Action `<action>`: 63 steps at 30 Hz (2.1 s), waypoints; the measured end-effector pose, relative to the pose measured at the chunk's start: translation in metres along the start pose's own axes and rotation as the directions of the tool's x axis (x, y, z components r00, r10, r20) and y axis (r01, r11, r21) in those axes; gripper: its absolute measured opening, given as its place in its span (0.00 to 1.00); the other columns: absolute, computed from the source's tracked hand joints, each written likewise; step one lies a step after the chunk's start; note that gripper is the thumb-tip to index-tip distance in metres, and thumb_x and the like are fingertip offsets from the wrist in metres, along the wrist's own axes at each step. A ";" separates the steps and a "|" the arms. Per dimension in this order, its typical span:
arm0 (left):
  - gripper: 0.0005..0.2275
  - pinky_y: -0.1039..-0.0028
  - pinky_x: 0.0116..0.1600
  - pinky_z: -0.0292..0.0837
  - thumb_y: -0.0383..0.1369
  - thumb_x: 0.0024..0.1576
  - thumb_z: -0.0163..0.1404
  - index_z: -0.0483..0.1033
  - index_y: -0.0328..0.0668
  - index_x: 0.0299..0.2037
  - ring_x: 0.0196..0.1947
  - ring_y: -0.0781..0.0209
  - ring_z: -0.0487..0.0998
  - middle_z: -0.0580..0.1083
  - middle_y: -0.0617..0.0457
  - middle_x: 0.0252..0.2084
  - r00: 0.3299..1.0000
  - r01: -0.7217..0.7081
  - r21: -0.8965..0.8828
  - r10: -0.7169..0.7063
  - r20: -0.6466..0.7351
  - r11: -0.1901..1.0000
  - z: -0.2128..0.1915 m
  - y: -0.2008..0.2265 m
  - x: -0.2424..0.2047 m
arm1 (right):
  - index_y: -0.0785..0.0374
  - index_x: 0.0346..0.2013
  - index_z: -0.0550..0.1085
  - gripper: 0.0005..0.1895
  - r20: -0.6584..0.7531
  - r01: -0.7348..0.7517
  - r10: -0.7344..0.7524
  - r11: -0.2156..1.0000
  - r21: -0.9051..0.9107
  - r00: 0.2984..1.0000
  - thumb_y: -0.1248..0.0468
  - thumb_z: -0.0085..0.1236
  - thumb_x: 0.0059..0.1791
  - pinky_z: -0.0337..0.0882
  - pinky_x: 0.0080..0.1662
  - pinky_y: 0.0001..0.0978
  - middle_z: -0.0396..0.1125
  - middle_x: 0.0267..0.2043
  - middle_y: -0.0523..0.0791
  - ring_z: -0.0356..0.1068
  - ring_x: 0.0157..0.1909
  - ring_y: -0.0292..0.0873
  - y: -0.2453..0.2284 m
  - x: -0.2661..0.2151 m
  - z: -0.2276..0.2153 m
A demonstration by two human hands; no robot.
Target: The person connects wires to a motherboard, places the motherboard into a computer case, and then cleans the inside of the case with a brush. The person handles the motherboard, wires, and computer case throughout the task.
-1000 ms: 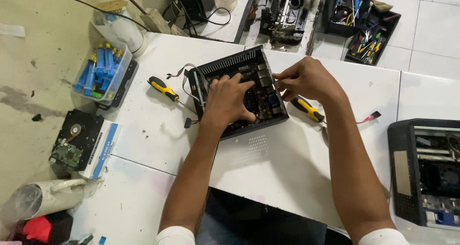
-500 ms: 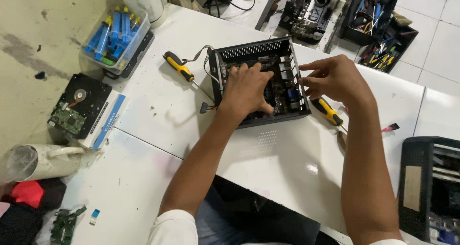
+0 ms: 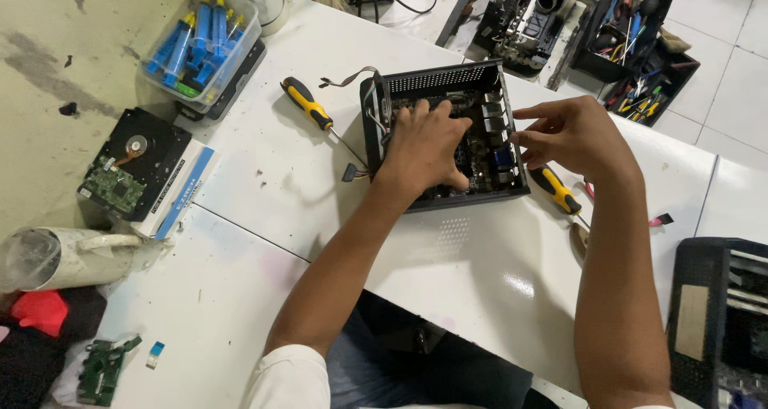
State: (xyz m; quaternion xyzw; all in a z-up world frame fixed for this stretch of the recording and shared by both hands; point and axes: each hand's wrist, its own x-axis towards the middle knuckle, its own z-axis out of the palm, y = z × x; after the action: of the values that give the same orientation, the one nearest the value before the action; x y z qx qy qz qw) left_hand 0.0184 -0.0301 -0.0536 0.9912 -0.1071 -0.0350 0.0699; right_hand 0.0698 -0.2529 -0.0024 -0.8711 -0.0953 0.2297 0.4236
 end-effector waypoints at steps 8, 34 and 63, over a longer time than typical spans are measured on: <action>0.36 0.45 0.49 0.74 0.59 0.31 0.75 0.80 0.54 0.48 0.53 0.40 0.69 0.72 0.51 0.49 1.000 0.007 -0.034 -0.008 -0.025 0.999 -0.001 -0.002 -0.003 | 0.65 0.53 0.83 0.15 0.009 -0.010 0.010 0.998 0.059 1.000 0.68 0.68 0.51 0.78 0.36 0.32 0.79 0.34 0.53 0.80 0.29 0.47 0.002 0.000 0.000; 0.37 0.47 0.55 0.74 0.60 0.35 0.76 0.80 0.53 0.51 0.56 0.40 0.69 0.72 0.50 0.49 0.999 -0.029 -0.046 0.029 -0.019 0.998 0.002 -0.004 0.005 | 0.66 0.51 0.81 0.13 0.015 -0.007 0.008 1.000 -0.009 1.000 0.69 0.67 0.52 0.78 0.39 0.32 0.80 0.35 0.52 0.81 0.31 0.48 -0.007 -0.003 0.001; 0.53 0.22 0.71 0.43 0.76 0.40 0.58 0.64 0.58 0.74 0.73 0.08 0.47 0.57 0.33 0.76 0.990 0.101 -0.281 -0.125 -0.068 0.954 0.012 0.045 -0.003 | 0.71 0.55 0.80 0.16 0.141 -0.166 0.180 0.981 -0.101 0.974 0.70 0.49 0.57 0.81 0.47 0.37 0.82 0.39 0.54 0.84 0.37 0.53 -0.022 -0.016 -0.005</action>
State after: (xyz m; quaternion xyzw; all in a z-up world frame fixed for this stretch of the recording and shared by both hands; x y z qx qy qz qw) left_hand 0.0053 -0.0745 -0.0591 0.9767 -0.0411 -0.0114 0.2104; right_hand 0.0587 -0.2482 0.0222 -0.8743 -0.0607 0.3260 0.3545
